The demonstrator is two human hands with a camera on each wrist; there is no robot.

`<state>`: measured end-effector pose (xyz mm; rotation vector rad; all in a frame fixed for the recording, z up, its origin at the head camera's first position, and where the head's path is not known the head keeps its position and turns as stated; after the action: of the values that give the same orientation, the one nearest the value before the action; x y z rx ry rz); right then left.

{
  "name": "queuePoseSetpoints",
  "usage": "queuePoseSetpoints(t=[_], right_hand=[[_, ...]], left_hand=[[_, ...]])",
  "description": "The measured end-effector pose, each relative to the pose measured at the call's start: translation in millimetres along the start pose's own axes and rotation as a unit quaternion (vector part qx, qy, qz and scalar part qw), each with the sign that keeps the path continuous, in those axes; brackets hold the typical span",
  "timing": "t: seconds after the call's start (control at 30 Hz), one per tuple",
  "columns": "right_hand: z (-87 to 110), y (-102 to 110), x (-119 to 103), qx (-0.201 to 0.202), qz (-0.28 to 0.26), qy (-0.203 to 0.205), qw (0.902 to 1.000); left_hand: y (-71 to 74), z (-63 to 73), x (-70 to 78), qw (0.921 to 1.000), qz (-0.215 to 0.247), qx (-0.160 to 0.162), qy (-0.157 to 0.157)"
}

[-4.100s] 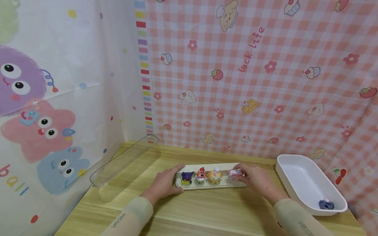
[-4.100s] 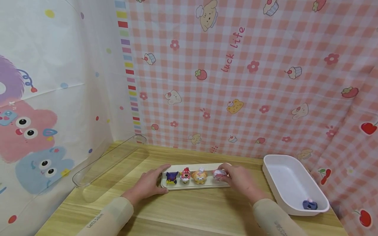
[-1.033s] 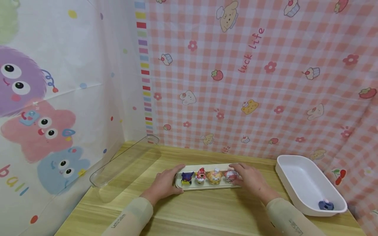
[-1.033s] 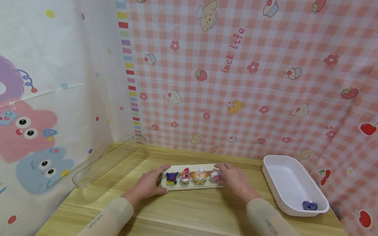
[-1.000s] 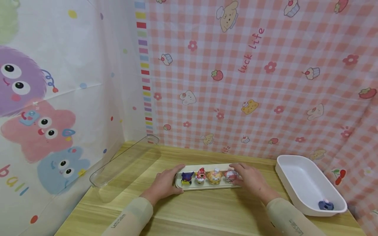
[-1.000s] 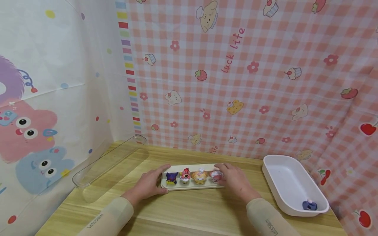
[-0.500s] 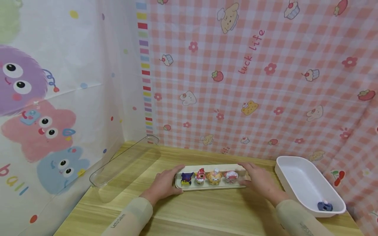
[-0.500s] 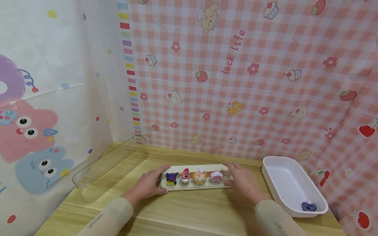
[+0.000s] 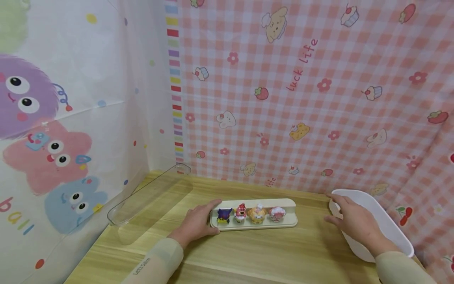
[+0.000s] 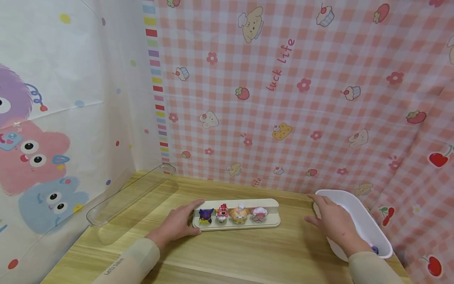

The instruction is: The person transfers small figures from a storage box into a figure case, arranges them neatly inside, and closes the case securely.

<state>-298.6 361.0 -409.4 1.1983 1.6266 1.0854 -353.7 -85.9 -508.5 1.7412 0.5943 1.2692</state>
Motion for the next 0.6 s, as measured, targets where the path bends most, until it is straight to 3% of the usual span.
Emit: queuePoseSetpoints(t=[0.17, 0.4, 0.6], right_hand=[[14.0, 13.4, 41.6, -0.019, 0.006, -0.040, 0.9990], [30.9, 11.5, 97.9, -0.105, 0.018, -0.101, 0.9892], [49.9, -6.7, 132.1, -0.193, 0.023, -0.156, 0.9685]], left_hand=[[0.0, 0.1, -0.4, 1.0000, 0.000, 0.000, 0.001], [-0.5, 0.6, -2.3, 1.0000, -0.001, 0.003, 0.001], [-0.6, 0.5, -2.4, 1.0000, -0.001, 0.000, 0.003]])
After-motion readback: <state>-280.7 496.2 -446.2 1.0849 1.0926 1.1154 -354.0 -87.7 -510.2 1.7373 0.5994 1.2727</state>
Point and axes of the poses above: each hand's wrist, its own z-axis away from the middle knuckle, its own y-axis out of the back of the hand, x = y × z, the point moved 7 cm from there along -z, towards the middle knuckle, and after that the axes turned 1 degree about -y, right-handed, at the moved point
